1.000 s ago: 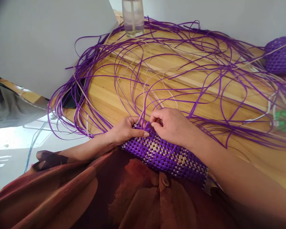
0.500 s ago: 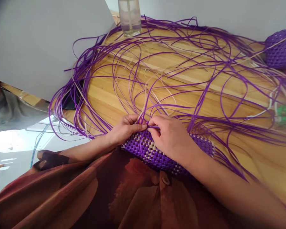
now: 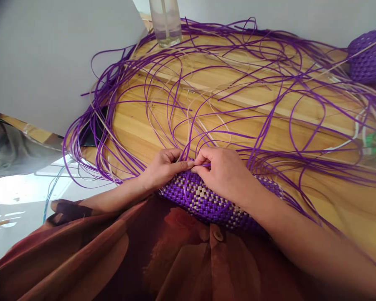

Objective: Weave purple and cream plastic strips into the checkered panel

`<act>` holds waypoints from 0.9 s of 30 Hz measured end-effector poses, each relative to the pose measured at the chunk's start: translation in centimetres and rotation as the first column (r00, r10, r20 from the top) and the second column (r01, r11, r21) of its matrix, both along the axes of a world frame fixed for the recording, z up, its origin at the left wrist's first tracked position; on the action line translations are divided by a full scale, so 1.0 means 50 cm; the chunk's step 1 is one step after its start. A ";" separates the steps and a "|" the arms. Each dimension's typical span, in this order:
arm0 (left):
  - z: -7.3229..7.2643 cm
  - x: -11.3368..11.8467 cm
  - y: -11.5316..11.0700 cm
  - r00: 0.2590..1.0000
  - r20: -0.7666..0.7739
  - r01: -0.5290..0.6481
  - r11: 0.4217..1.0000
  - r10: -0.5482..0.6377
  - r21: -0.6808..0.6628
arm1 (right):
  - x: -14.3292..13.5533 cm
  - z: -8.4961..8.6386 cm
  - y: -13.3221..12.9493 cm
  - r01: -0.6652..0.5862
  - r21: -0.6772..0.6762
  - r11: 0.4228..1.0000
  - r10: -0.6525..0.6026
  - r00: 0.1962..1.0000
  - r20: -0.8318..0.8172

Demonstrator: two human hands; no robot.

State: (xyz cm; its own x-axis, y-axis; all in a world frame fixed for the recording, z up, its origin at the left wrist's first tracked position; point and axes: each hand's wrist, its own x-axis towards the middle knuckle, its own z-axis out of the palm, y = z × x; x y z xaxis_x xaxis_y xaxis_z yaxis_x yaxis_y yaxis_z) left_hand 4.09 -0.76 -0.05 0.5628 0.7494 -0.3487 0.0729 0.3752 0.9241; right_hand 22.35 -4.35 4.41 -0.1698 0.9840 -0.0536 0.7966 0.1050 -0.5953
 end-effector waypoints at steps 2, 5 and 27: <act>0.001 0.002 0.002 0.999 0.037 0.027 0.998 -0.024 -0.061 | 0.002 -0.001 -0.002 -0.003 0.005 1.000 0.003 1.000 -0.003; -0.001 0.004 0.004 0.991 0.129 0.063 0.968 -0.033 -0.241 | 0.006 -0.002 -0.006 -0.020 0.009 1.000 0.020 0.999 -0.042; -0.020 0.004 -0.005 0.999 0.052 0.006 0.993 0.001 -0.121 | 0.020 0.005 -0.049 -0.191 0.261 0.946 0.153 0.976 0.156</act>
State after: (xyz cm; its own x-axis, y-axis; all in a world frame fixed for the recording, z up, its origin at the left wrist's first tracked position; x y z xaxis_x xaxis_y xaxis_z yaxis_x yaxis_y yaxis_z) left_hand 4.31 -1.00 -1.06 0.5842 0.7020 -0.4072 0.0274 0.4844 0.8744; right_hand 23.37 -6.79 4.67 -0.3473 0.9205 0.1792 0.8215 0.3908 -0.4153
